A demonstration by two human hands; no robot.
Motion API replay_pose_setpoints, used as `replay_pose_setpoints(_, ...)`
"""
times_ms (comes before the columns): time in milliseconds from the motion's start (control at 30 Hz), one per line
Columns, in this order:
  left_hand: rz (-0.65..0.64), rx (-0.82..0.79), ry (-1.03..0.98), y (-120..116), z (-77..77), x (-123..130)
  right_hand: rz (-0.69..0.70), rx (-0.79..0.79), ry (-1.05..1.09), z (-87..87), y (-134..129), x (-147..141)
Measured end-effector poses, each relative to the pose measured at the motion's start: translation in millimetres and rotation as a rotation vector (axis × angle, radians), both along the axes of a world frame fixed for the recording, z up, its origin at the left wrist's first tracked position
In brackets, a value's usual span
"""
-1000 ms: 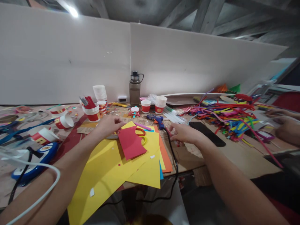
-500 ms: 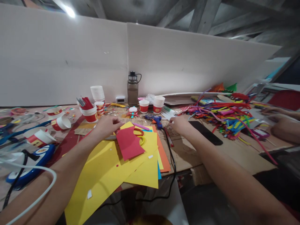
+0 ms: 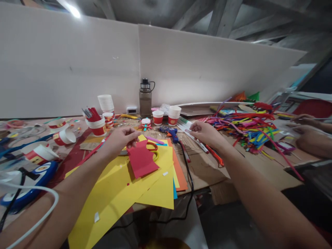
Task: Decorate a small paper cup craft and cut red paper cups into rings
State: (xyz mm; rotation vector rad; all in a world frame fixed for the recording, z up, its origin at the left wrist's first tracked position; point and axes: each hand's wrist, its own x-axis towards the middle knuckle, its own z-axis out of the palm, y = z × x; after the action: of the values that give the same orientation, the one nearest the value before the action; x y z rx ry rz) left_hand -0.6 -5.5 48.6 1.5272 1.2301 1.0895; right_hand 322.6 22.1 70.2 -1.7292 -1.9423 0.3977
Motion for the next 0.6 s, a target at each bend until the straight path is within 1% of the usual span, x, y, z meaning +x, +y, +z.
replay_pose_setpoints(67, -0.086, -0.085, -0.249, -4, -2.4, 10, 0.134, 0.002, 0.253, 4.0, -11, -20)
replay_pose_setpoints(100, -0.111, -0.118, -0.341, -6, -3.2, 16, 0.196, 0.014, 0.339, 5.0, -16, -33)
replay_pose_setpoints(167, -0.174, -0.157, -0.467, -13, -4.3, 26, 0.329, 0.040, 0.436, 4.1, -28, -61)
replay_pose_setpoints(233, -0.237, -0.174, -0.538, -18, -5.3, 32, 0.436, 0.053, 0.458, -0.4, -37, -87)
replay_pose_setpoints(300, -0.250, -0.163, -0.542, -21, -6.7, 36, 0.482, 0.040, 0.460, -6.9, -44, -106)
replay_pose_setpoints(333, -0.243, -0.153, -0.530, -21, -7.7, 36, 0.494, 0.061, 0.456, -9.9, -46, -113)
replay_pose_setpoints(433, -0.204, -0.130, -0.502, -20, -10.5, 34, 0.516, 0.109, 0.400, -12.8, -48, -116)
replay_pose_setpoints(500, -0.181, -0.116, -0.510, -18, -11.5, 32, 0.491, 0.153, 0.291, -8.4, -44, -104)
replay_pose_setpoints(533, -0.169, -0.107, -0.517, -17, -11.6, 31, 0.429, 0.196, 0.197, -5.2, -41, -94)
replay_pose_setpoints(567, -0.156, -0.096, -0.524, -16, -11.5, 29, 0.332, 0.237, 0.062, -2.0, -38, -82)
replay_pose_setpoints(600, -0.145, -0.085, -0.530, -15, -11.3, 28, 0.193, 0.282, -0.084, 0.6, -33, -68)
